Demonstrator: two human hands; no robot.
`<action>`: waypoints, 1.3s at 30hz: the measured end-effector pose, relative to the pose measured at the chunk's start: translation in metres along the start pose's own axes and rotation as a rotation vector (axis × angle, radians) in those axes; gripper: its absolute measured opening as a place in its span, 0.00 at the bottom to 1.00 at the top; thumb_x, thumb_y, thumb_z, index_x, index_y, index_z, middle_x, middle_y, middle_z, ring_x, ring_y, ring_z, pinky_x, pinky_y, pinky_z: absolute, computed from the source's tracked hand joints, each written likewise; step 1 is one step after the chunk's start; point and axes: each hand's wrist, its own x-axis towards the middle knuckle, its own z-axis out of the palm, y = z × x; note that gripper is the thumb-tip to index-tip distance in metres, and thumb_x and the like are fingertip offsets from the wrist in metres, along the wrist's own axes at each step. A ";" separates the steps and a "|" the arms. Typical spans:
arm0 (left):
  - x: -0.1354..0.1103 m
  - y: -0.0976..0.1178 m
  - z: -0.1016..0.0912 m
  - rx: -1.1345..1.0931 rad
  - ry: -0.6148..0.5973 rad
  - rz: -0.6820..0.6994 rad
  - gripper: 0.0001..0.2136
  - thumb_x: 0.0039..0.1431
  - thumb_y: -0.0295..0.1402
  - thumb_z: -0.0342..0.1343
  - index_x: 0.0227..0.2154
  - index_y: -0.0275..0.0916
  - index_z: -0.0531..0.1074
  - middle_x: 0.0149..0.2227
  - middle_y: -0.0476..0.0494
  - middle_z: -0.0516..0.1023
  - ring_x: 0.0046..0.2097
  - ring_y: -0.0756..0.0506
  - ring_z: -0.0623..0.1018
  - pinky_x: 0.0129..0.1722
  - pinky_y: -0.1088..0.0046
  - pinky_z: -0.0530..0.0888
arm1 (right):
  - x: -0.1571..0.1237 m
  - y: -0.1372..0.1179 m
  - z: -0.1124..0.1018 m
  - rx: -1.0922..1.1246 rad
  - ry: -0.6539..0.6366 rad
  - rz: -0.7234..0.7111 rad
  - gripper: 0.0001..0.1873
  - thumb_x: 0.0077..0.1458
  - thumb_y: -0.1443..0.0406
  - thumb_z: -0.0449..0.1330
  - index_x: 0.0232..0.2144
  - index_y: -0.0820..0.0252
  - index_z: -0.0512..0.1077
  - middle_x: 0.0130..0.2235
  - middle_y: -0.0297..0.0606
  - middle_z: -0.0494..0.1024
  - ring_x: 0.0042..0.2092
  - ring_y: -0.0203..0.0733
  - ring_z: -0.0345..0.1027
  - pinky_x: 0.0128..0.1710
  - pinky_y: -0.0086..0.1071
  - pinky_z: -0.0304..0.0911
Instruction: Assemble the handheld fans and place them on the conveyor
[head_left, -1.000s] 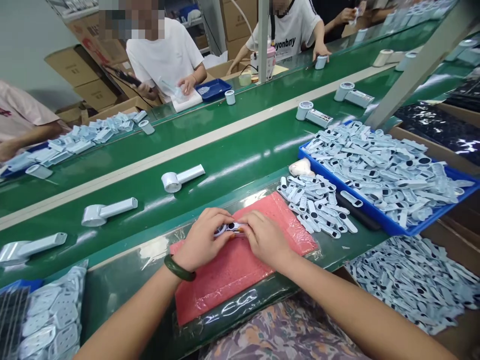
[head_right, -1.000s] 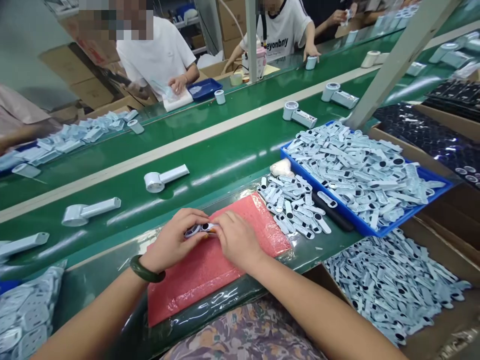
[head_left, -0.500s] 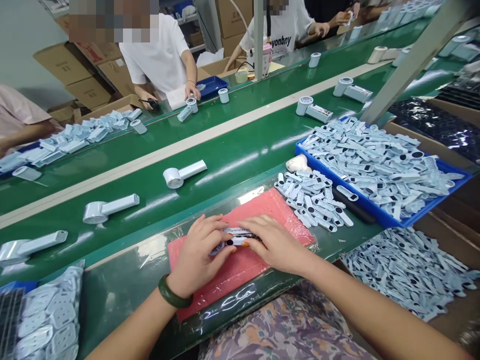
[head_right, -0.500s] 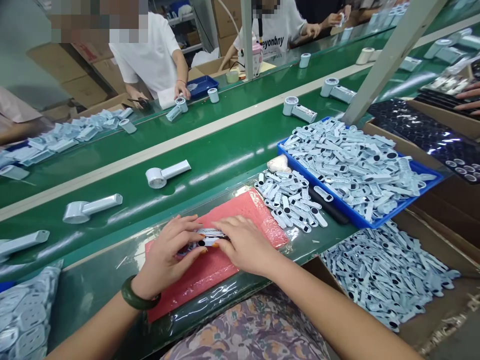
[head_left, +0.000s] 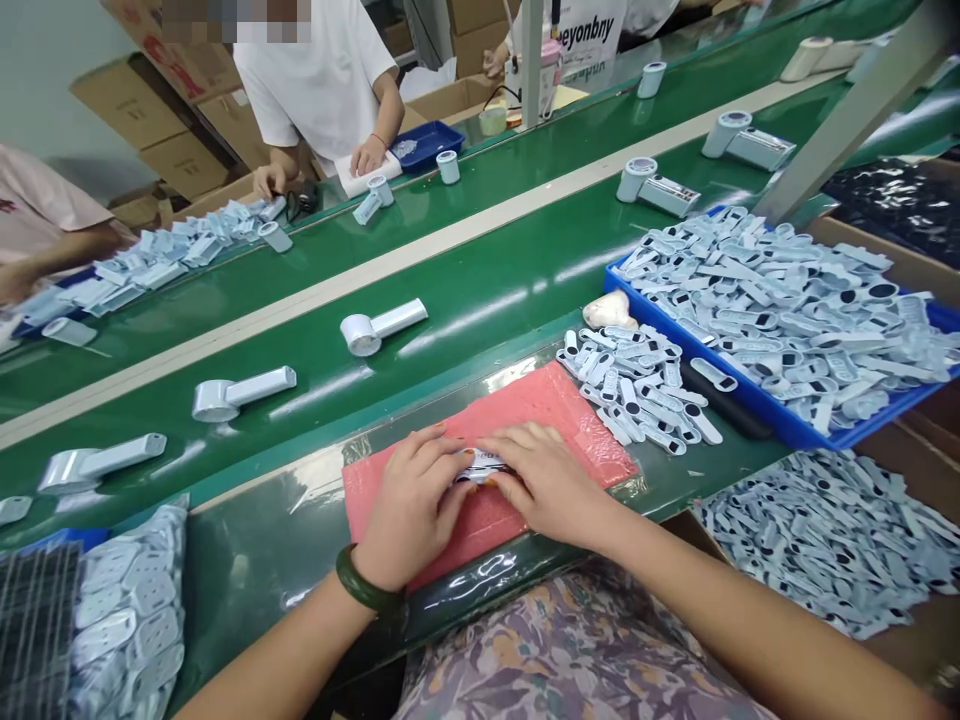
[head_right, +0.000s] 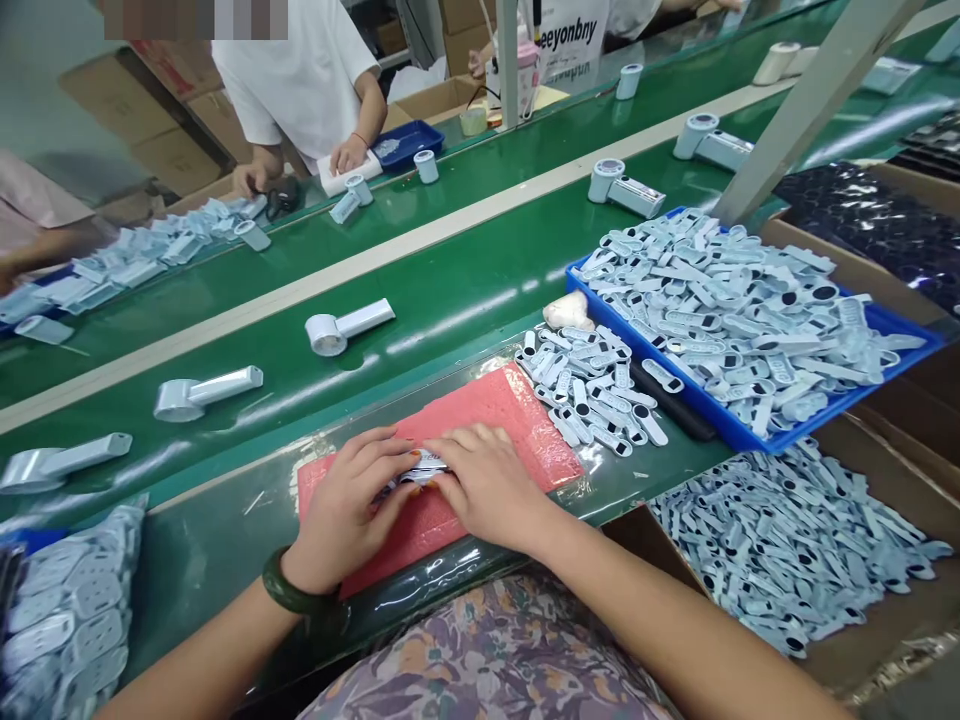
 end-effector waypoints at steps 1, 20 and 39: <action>0.000 0.000 0.000 0.003 -0.001 0.000 0.10 0.64 0.28 0.56 0.48 0.40 0.69 0.50 0.45 0.73 0.59 0.42 0.67 0.59 0.55 0.70 | 0.000 0.001 0.000 -0.009 -0.006 -0.015 0.19 0.67 0.61 0.54 0.59 0.52 0.64 0.55 0.33 0.68 0.54 0.42 0.57 0.54 0.40 0.52; -0.001 0.011 0.000 -0.047 -0.001 -0.161 0.14 0.66 0.30 0.54 0.53 0.45 0.67 0.51 0.53 0.74 0.60 0.47 0.66 0.63 0.61 0.66 | -0.002 -0.002 0.007 0.064 0.080 0.000 0.15 0.64 0.65 0.55 0.53 0.56 0.67 0.51 0.34 0.70 0.52 0.41 0.59 0.52 0.40 0.51; 0.234 -0.099 -0.016 0.547 -0.040 0.295 0.11 0.62 0.33 0.55 0.44 0.38 0.78 0.59 0.37 0.63 0.63 0.33 0.60 0.61 0.51 0.65 | -0.072 0.054 -0.054 -0.506 0.536 0.458 0.14 0.64 0.57 0.58 0.47 0.59 0.73 0.45 0.40 0.70 0.46 0.45 0.58 0.44 0.38 0.50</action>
